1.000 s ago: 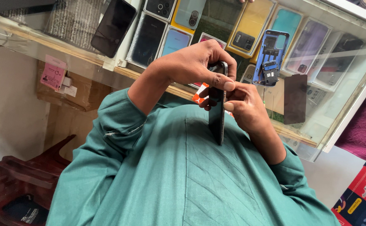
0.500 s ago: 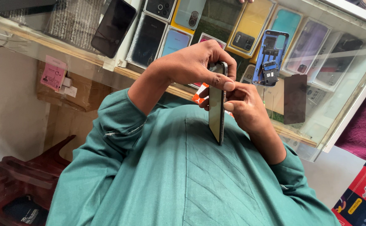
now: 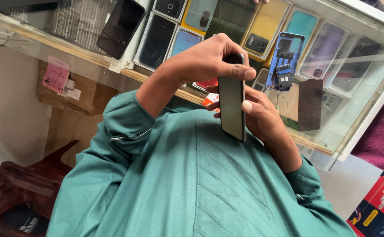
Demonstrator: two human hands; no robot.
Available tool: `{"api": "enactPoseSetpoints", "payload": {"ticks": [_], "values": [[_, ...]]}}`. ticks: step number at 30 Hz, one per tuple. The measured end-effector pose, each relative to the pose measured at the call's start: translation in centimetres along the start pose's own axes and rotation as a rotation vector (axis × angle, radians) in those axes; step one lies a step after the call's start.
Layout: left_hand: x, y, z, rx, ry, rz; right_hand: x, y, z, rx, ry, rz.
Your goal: The person sits at a glass display counter and repairs a smartphone. They pry off the back cover, remove and reseat the battery, press the frame together, and power the phone on to check the boot screen. They then handle a second phone in an orange case, place it on the counter, and later pick up a small tool to work on a phone edge.
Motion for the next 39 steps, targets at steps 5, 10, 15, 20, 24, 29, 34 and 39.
{"api": "enactPoseSetpoints", "payload": {"ticks": [5, 10, 15, 20, 24, 29, 34, 39], "values": [[0.4, -0.7, 1.0, 0.027, -0.043, -0.134, 0.1, 0.4, -0.3, 0.013, -0.003, 0.037], [1.0, -1.0, 1.4, 0.017, -0.013, -0.184, 0.2, -0.8, -2.1, 0.1, -0.019, -0.005], [1.4, -0.9, 1.0, -0.027, 0.067, -0.191, -0.2, -2.5, -3.8, 0.178, -0.011, -0.137], [1.4, -1.1, 0.2, -0.101, 0.203, -0.277, 0.0, -2.5, -2.6, 0.25, -0.103, -0.1], [-0.1, -0.9, 0.5, -0.169, 0.286, -0.415, 0.2, -2.3, -1.3, 0.363, -0.236, -0.026], [-3.4, 1.9, 2.7, -0.199, 0.25, -0.525, 0.1, -3.2, -2.4, 0.526, -0.268, -0.039], [-3.9, 3.6, 4.0, -0.19, 0.217, -0.468, -0.6, -4.6, -3.0, 0.246, -0.289, -0.249], [-3.6, 4.8, 4.8, -0.23, 0.12, -0.401, -0.3, -3.3, -0.6, -0.502, -0.354, -0.48]]}}
Point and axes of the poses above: each hand's wrist, its own x-axis towards the middle knuckle, its own y-axis out of the palm, z = x × y, the point moved 6 cm from there along x, towards the middle knuckle, and after that the axes turned 9 degrees about -x, right-handed, at the moved point
